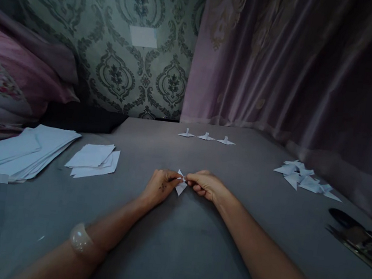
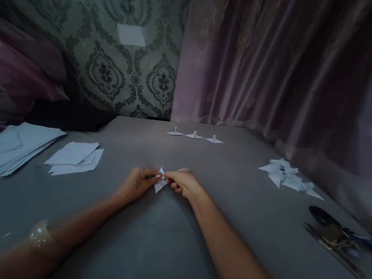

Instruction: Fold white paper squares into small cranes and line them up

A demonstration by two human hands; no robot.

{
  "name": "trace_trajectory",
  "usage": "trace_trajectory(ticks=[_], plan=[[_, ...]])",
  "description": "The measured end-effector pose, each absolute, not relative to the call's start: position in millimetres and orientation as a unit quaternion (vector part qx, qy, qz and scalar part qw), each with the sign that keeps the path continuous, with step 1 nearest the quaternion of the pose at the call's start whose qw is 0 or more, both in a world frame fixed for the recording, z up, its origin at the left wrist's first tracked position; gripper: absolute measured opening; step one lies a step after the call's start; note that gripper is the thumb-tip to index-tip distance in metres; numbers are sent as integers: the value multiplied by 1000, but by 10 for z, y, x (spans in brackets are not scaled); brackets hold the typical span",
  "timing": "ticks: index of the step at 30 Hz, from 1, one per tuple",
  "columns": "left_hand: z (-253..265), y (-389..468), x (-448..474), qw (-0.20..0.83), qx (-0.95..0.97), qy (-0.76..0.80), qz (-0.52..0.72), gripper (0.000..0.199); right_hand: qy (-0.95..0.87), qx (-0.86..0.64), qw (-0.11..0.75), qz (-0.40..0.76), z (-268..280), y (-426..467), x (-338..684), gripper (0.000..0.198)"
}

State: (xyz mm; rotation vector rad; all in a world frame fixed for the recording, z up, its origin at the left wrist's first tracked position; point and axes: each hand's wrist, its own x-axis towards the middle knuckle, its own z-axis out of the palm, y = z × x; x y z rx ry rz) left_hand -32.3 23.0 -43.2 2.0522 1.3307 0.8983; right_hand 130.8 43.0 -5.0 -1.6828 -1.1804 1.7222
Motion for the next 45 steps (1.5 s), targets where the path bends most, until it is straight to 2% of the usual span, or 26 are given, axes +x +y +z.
trace_trajectory(ticks=[16, 25, 30, 36, 42, 45], plan=[[-337, 191, -254, 266, 731, 536, 328, 27, -433, -615, 197, 629, -2, 466, 1386, 23], [-315, 168, -230, 272, 726, 539, 331, 29, -425, -609, 213, 634, -26, 455, 1369, 22], [-313, 170, -246, 276, 708, 550, 348, 29, -418, -614, 251, 621, -19, 448, 1355, 24], [-330, 313, -454, 230, 607, 644, 405, 31, -407, -629, 330, 574, -63, 468, 1418, 23], [-433, 415, -555, 158, 621, 665, 384, 26, -434, -619, 351, 553, -142, 430, 1367, 20], [-450, 399, -592, 113, 618, 681, 376, 43, -443, -614, 358, 547, -151, 407, 1356, 19]])
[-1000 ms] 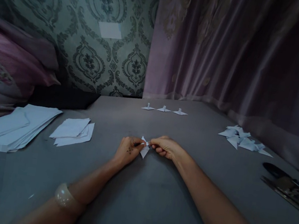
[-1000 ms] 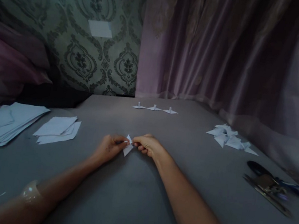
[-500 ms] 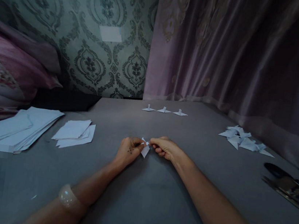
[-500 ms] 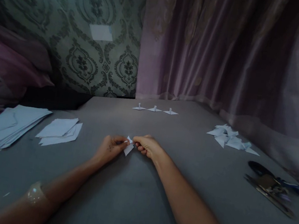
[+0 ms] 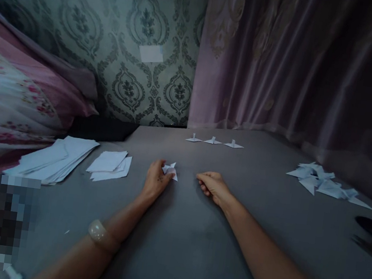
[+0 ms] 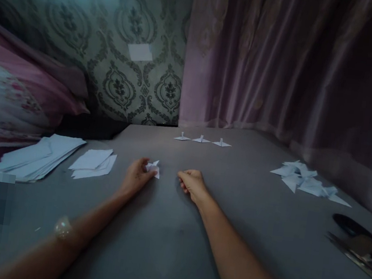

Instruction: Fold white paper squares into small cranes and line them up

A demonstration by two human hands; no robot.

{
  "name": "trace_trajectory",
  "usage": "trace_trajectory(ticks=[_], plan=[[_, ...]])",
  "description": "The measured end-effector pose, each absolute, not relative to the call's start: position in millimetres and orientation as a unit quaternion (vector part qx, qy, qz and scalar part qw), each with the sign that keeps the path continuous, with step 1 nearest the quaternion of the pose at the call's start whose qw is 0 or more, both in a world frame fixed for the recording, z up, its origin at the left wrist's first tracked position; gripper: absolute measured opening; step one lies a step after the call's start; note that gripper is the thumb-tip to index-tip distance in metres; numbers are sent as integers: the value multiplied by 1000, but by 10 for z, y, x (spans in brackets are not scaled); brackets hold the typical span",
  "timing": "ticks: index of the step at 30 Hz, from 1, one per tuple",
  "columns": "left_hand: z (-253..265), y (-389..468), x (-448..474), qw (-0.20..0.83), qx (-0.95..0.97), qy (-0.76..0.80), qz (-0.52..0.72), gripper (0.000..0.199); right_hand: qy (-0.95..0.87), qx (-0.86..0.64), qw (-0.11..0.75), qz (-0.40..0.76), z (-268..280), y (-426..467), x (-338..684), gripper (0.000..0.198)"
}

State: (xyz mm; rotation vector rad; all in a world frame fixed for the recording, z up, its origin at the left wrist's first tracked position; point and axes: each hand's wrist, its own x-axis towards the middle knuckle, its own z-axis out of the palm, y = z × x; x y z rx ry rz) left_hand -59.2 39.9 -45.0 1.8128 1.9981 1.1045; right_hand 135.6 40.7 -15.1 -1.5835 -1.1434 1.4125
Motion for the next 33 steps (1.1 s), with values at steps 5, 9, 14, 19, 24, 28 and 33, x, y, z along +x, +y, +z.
trace_trajectory(ticks=[5, 9, 14, 19, 24, 28, 33], plan=[[-366, 365, -660, 98, 607, 730, 297, 37, -455, -610, 358, 541, -135, 381, 1363, 18], [-313, 382, -636, 113, 622, 730, 259, 26, -468, -608, 352, 536, -142, 371, 1363, 19], [-289, 412, -581, 114, 629, 730, 243, 22, -493, -609, 346, 517, -192, 377, 1348, 17], [-305, 423, -541, 109, 629, 716, 283, 28, -532, -608, 349, 475, -244, 374, 1314, 11], [-354, 476, -548, 126, 626, 698, 323, 26, -559, -607, 345, 448, -267, 366, 1309, 9], [-347, 492, -547, 141, 618, 703, 324, 27, -571, -607, 339, 437, -280, 370, 1313, 9], [-305, 449, -515, 147, 599, 719, 320, 33, -583, -606, 332, 428, -281, 368, 1320, 10]])
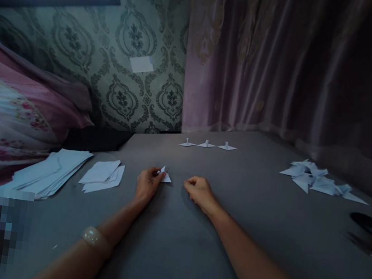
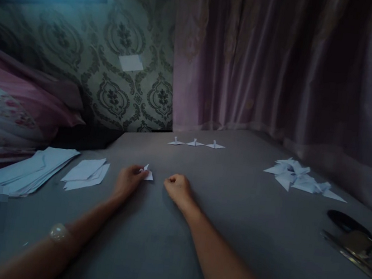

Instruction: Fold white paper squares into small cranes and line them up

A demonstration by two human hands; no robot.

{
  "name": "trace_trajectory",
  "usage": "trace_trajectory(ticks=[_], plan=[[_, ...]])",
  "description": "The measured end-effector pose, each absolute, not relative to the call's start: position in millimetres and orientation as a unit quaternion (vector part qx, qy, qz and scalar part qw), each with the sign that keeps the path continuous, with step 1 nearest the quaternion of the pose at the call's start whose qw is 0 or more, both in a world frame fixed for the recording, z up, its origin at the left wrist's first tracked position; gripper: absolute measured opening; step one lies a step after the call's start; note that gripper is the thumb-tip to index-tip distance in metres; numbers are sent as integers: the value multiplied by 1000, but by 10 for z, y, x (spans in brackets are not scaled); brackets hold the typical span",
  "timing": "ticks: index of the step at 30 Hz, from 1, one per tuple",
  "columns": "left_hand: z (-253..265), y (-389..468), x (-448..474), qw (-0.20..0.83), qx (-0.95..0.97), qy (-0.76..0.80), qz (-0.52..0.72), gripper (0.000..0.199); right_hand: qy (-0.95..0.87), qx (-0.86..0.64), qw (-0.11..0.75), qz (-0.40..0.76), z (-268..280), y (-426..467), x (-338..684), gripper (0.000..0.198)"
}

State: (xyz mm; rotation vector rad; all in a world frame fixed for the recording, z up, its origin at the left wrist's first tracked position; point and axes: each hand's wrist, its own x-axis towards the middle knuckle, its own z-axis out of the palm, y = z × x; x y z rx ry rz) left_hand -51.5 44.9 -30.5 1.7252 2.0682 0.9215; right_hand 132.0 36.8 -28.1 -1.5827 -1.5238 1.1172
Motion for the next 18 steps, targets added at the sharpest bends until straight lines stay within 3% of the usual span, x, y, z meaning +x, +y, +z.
trace_trajectory(ticks=[8, 18], plan=[[-275, 563, -534, 130, 604, 739, 269, 28, -598, -609, 321, 409, -301, 372, 1327, 11], [-135, 1734, -570, 76, 524, 806, 265, 22, -617, -621, 302, 379, -318, 412, 1313, 11]])
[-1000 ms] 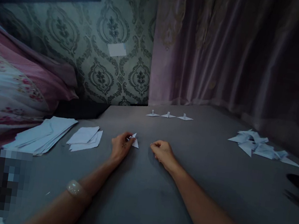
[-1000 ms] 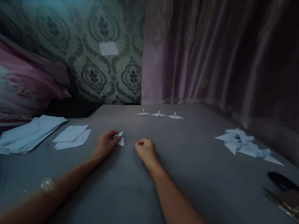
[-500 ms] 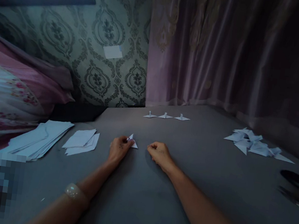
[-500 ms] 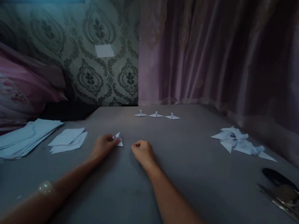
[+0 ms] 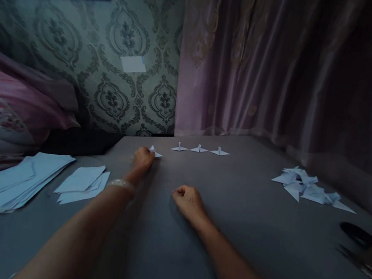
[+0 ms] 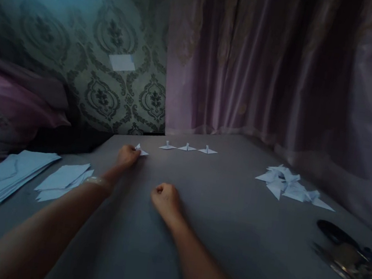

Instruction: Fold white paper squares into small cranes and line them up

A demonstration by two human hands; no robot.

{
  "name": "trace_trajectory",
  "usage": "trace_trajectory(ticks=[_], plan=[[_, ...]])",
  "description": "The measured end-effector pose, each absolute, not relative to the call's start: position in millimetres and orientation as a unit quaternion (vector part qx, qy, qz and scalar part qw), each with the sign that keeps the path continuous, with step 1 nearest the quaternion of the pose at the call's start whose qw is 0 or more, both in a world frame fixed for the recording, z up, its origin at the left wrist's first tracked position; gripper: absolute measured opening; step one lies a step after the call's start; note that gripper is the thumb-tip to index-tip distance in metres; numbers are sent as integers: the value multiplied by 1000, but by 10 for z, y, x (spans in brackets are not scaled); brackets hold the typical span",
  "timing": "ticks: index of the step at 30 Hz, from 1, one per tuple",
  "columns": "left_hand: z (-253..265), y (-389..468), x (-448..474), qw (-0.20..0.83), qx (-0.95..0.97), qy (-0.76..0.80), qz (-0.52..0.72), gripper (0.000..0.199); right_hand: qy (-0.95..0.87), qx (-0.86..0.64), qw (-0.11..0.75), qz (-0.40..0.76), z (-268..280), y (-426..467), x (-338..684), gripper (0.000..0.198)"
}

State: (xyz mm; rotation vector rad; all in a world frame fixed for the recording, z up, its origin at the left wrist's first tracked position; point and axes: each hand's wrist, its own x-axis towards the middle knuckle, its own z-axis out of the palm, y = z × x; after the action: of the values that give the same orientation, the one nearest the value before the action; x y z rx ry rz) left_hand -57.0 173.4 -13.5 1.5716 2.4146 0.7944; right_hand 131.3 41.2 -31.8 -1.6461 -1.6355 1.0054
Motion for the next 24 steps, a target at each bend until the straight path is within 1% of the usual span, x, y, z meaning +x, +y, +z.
trace_trajectory(ticks=[9, 16, 24], plan=[[-247, 2223, -416, 71, 512, 823, 236, 22, -611, -626, 306, 376, -331, 388, 1305, 13], [-294, 2328, -388, 58, 517, 825, 223, 27, -619, -622, 308, 368, -284, 357, 1321, 14], [-349, 2378, -393, 52, 531, 809, 245, 32, -624, -628, 311, 344, -344, 386, 1307, 15]])
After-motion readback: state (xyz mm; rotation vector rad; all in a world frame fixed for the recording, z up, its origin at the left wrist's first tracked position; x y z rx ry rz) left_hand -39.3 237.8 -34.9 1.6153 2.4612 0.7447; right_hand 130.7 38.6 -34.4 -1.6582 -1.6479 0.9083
